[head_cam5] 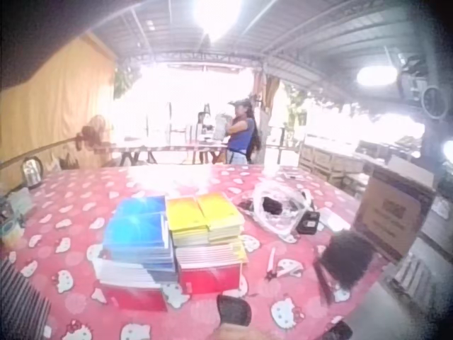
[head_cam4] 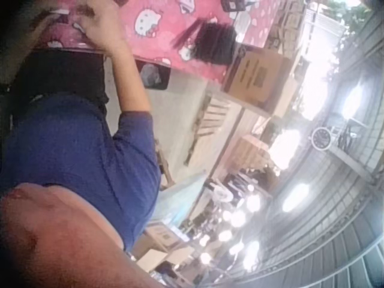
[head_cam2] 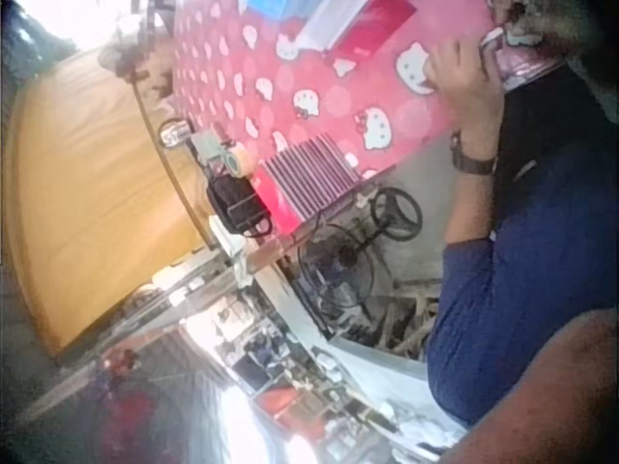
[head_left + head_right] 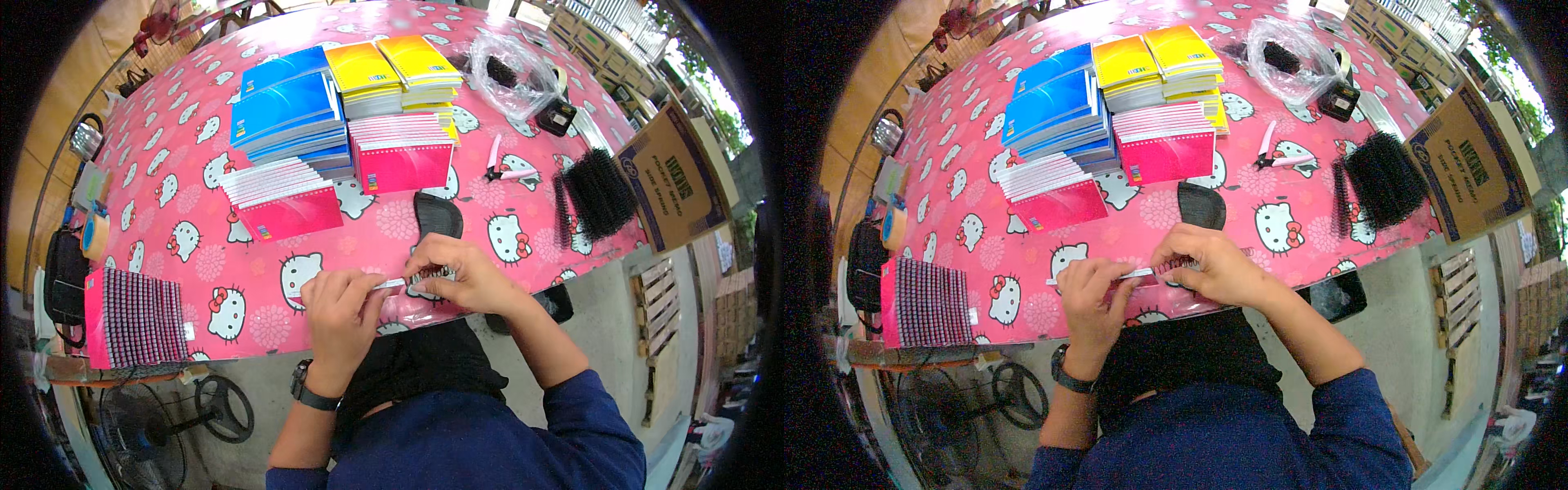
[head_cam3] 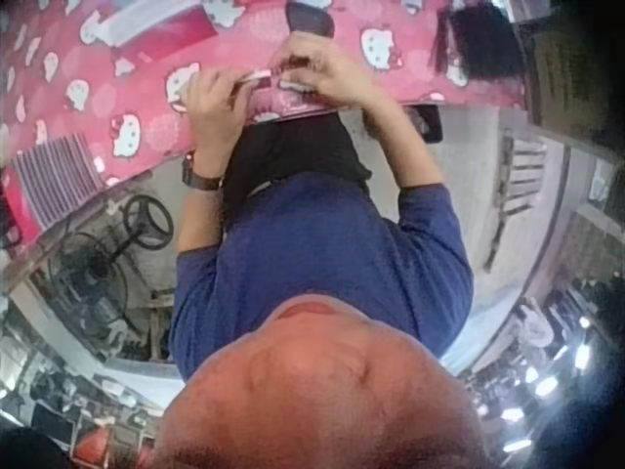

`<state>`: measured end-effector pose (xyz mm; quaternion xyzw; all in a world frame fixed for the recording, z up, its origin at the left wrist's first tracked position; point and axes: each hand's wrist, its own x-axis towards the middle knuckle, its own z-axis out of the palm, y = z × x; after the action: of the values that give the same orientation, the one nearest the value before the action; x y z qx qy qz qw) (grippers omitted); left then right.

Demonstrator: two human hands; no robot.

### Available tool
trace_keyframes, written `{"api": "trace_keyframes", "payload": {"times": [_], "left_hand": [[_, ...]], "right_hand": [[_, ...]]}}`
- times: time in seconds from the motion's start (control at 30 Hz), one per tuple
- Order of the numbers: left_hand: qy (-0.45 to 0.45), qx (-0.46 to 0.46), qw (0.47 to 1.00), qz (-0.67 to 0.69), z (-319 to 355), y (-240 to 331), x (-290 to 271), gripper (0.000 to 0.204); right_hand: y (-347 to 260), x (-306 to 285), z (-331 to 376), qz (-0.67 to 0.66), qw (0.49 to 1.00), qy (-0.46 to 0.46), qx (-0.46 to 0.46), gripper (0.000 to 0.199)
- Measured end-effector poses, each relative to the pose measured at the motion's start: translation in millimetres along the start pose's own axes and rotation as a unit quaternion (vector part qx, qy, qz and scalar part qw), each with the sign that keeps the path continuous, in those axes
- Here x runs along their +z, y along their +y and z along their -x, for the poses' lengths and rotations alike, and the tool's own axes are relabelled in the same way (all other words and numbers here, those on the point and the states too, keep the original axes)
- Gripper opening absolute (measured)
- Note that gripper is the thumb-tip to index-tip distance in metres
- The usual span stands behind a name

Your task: The person threads wire spiral bindings through the holes of pink notebooks using a manual binding tool and places the finished notebooks in a stack.

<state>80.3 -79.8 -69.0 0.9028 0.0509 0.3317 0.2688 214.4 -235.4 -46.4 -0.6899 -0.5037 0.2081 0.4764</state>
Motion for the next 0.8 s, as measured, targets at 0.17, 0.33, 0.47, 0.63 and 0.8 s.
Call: {"api": "trace_keyframes", "payload": {"times": [0.17,0.33,0.47,0.63,0.8], "left_hand": [[0.000,0.003,1.000,-0.006,0.7,0.4,0.7,0.020],[0.008,-0.003,1.000,-0.016,1.0,0.3,2.0,0.021],[0.009,-0.010,1.000,-0.021,-1.0,0.8,4.4,0.020],[0.016,-0.003,0.999,-0.027,0.0,2.3,4.4,0.017],[-0.002,0.006,1.000,-0.017,-0.1,0.8,1.6,0.020]], "right_hand": [[8.2,-2.6,1.0,0.032,0.999,-0.044,0.005,0.020],[7.9,7.4,-0.7,0.016,0.999,-0.034,-0.012,0.029],[3.9,23.8,4.9,-0.001,1.000,0.016,-0.012,0.040],[7.4,31.6,10.8,0.039,0.997,0.062,-0.017,0.044],[-2.1,9.9,4.4,0.145,0.988,-0.008,-0.056,0.047]]}}
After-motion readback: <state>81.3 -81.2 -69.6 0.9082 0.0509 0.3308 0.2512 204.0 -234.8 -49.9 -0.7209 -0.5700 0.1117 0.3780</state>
